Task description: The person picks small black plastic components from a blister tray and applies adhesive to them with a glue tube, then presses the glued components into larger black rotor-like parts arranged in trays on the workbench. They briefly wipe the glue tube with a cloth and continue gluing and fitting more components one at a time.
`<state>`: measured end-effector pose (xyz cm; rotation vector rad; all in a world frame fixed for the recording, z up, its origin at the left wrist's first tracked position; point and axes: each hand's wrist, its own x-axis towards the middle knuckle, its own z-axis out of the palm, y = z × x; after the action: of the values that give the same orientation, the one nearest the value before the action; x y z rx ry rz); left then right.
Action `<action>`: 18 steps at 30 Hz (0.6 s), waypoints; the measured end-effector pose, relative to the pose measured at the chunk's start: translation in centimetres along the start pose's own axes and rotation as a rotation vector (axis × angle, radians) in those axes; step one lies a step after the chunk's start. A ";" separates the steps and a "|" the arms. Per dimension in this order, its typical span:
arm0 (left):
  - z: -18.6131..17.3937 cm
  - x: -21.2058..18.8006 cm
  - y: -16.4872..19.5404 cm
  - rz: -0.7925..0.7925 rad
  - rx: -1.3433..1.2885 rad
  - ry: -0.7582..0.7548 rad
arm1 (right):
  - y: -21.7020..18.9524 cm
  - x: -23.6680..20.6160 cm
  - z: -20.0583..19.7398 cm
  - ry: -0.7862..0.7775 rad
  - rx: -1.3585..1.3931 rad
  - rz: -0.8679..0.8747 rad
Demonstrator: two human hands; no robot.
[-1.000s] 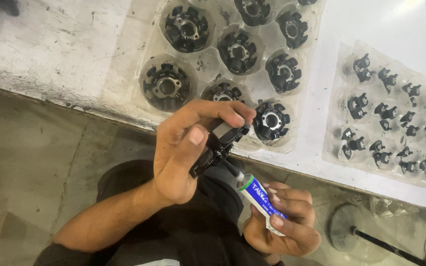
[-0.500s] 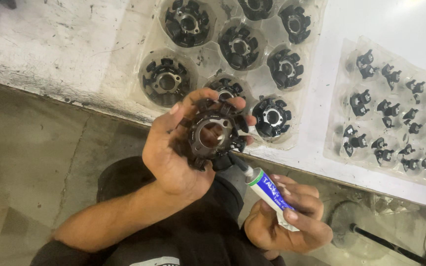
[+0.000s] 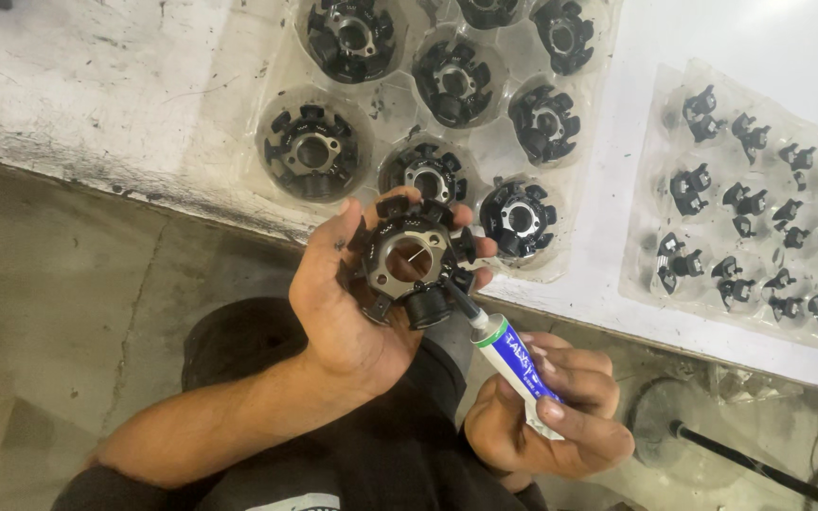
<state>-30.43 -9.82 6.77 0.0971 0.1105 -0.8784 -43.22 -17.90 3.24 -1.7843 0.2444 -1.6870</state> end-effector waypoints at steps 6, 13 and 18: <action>-0.4 0.3 0.2 -0.026 -0.015 0.035 | 0.5 -0.3 -0.5 -0.014 0.017 -0.025; -0.4 0.4 0.1 -0.043 -0.030 0.026 | 0.5 -0.3 -0.6 -0.040 0.028 -0.038; -0.2 0.5 0.4 -0.102 -0.067 0.100 | -0.5 0.2 -0.7 -0.113 -0.029 0.021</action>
<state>-29.79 -9.89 6.54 0.0728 0.2395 -0.9705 -44.04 -17.88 3.68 -1.8848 0.2385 -1.5697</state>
